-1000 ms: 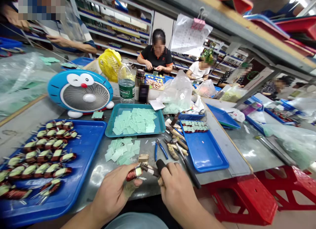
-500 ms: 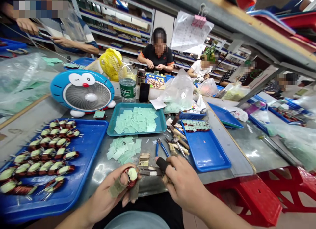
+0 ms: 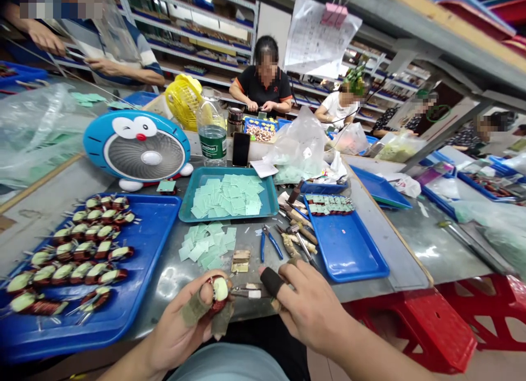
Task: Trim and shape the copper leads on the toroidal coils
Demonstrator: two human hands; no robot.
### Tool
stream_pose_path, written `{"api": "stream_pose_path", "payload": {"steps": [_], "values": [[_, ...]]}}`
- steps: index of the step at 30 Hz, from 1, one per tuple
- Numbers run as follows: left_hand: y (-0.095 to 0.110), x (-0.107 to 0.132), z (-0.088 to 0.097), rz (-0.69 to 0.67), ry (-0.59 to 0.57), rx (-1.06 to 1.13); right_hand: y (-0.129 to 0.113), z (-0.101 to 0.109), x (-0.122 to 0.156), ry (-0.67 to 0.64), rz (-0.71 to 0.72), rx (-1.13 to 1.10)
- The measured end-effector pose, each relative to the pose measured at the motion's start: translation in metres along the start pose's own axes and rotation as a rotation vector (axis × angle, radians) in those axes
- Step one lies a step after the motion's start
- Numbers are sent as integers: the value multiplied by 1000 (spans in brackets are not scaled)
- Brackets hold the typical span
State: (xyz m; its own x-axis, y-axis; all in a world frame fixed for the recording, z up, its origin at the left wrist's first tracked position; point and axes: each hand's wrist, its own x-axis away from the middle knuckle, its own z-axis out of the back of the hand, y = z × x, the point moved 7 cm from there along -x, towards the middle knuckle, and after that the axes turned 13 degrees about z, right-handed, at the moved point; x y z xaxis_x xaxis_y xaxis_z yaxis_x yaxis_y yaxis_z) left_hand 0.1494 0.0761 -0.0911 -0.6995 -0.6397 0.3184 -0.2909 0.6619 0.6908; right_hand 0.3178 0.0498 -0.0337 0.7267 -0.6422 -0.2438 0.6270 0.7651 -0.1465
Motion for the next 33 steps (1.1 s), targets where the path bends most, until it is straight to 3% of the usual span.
{"api": "stream_pose_path", "payload": {"steps": [4, 10, 17, 21, 26, 33], "values": [[1, -2, -5, -3, -28, 13, -1, -4, 5, 16, 0, 11], [5, -3, -2, 12, -86, -149, 1, 4, -2, 11, -23, -103], [6, 4, -7, 30, -151, -216, -6, 4, -1, -8, 37, -185], [12, 3, -3, -2, -89, -265, -4, -1, 2, 45, -51, -140], [12, 3, -3, -8, -72, -259, -8, -7, 5, 141, -51, -13], [5, 3, 6, 25, -95, -280, 1, -10, 6, 124, -159, -196]]}}
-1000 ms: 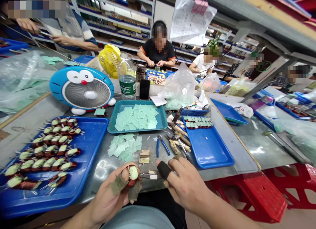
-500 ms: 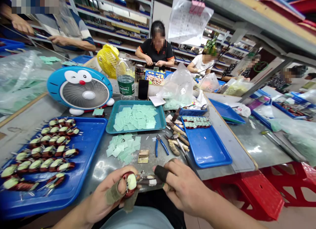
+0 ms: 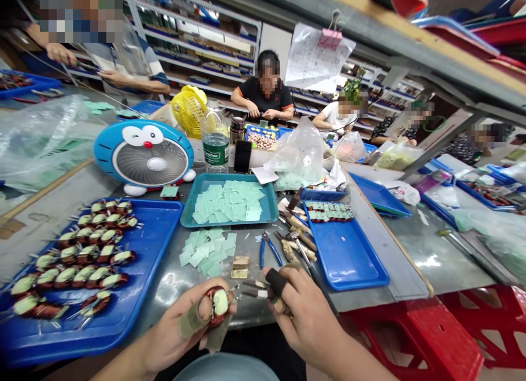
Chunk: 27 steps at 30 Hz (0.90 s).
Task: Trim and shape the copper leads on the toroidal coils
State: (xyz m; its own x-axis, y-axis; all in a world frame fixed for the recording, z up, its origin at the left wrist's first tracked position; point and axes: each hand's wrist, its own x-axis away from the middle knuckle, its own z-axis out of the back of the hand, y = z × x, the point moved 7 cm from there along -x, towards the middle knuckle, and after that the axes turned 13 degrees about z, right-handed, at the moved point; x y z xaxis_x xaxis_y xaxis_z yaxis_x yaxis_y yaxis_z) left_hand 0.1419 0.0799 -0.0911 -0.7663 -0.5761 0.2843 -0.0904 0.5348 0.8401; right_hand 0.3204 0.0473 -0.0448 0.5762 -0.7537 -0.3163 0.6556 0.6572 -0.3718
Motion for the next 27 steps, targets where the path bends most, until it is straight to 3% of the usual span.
{"api": "stream_pose_path", "payload": {"steps": [6, 10, 13, 18, 22, 27], "values": [[-9, -2, -8, 53, -58, 93, 3, 2, -7, -71, 88, 20], [-9, -1, -11, 85, -94, 11, 4, 4, -12, -162, 150, 18], [-4, 0, -3, 43, -43, 6, 7, 2, -12, -153, 71, -4], [6, 2, 14, -64, 107, -204, 8, -13, 7, 57, -147, -64], [14, 3, 15, -106, 182, -475, -1, -30, 8, 32, -168, -87], [17, 2, 14, -137, 256, -610, -4, -27, -11, 27, -142, 22]]}}
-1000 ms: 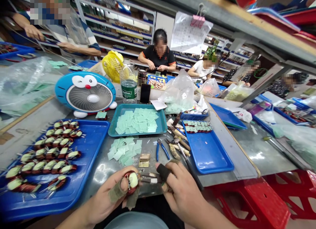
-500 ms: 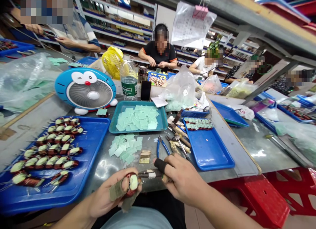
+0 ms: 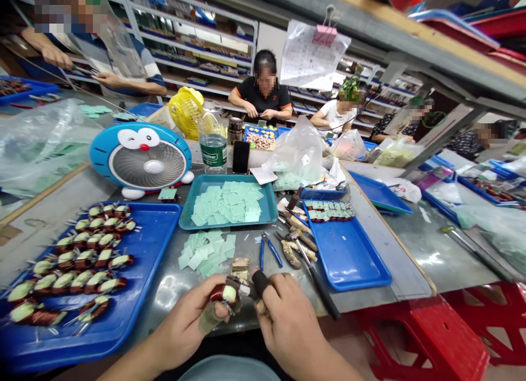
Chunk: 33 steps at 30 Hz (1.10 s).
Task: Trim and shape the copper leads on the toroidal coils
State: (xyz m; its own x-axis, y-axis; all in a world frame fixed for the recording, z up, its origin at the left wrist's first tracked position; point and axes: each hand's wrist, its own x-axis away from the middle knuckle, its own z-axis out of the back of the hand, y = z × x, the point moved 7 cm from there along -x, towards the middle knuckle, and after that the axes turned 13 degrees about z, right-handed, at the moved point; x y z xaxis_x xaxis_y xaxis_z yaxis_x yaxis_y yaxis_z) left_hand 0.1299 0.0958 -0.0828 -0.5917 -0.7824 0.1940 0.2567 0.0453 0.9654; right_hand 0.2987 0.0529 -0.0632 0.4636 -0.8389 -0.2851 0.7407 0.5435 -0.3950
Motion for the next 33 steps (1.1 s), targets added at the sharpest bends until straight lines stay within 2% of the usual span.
{"api": "stream_pose_path", "payload": {"steps": [2, 4, 6, 9, 12, 14, 17, 20, 23, 25, 27, 29, 33], "values": [[-6, 0, 2, 30, 45, 45, 2, 1, -5, 1, -9, -17], [-16, 1, 4, 73, 91, 171, 7, -3, -5, -10, -74, -143], [-24, 2, 6, 95, 118, 376, 13, -9, 2, 29, -215, -346], [-28, 2, 7, 86, 137, 611, 13, -26, 15, 159, -444, -782], [-25, 1, 5, 86, 150, 586, 0, -41, 18, 223, -545, -1150], [-22, 0, 2, 56, 139, 561, -2, -42, 14, 283, -592, -1241], [-26, 1, -6, 8, 109, 565, 5, -34, 0, 367, -588, -1269], [-36, 5, -12, 12, 109, 462, 5, -28, -17, 300, -487, -1284], [-38, 12, -12, 3, 130, 304, 1, -26, -23, 240, -402, -1194], [-35, 14, -11, 12, 99, 309, 0, -29, -22, 234, -384, -1096], [-28, 13, -12, 33, 15, 378, -1, -32, -22, 235, -373, -996], [-19, 11, -11, 78, -48, 312, -1, -34, -25, 218, -350, -904], [-3, 9, 3, 110, -13, 221, 6, -22, -28, 150, -296, -784]]}}
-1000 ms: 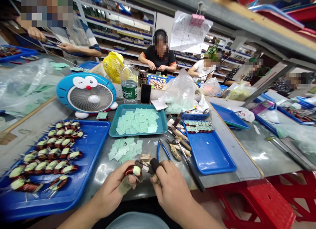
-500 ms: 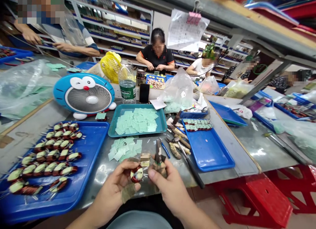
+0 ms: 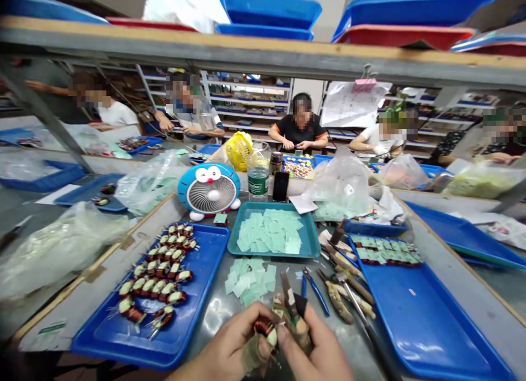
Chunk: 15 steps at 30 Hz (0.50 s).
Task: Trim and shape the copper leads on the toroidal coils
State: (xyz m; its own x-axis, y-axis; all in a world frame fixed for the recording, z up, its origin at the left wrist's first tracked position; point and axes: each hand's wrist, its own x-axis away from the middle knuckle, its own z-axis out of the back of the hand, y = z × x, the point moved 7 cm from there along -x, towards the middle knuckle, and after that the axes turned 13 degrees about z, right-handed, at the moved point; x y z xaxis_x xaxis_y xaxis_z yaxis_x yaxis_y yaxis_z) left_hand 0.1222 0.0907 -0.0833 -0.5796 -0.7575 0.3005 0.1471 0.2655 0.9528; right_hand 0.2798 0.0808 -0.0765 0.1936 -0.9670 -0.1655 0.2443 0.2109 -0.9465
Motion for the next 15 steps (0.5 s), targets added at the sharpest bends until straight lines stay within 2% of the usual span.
{"api": "stream_pose_path", "payload": {"steps": [3, 5, 7, 9, 11, 15], "values": [[8, 4, 11, -44, 9, 170, 7, 35, 5, 79, 20, 212], [9, 7, 18, -59, 1, 280, 9, 51, 12, 88, 100, 410], [9, 9, 23, -55, 23, 264, 1, 50, 20, 21, 280, 583], [11, 9, 27, -72, 42, 195, -10, 41, 26, -76, 406, 718], [13, 9, 28, -85, 48, 122, -19, 35, 26, -138, 446, 811], [14, 9, 24, -51, 46, -69, -33, 33, 17, -192, 431, 884]]}}
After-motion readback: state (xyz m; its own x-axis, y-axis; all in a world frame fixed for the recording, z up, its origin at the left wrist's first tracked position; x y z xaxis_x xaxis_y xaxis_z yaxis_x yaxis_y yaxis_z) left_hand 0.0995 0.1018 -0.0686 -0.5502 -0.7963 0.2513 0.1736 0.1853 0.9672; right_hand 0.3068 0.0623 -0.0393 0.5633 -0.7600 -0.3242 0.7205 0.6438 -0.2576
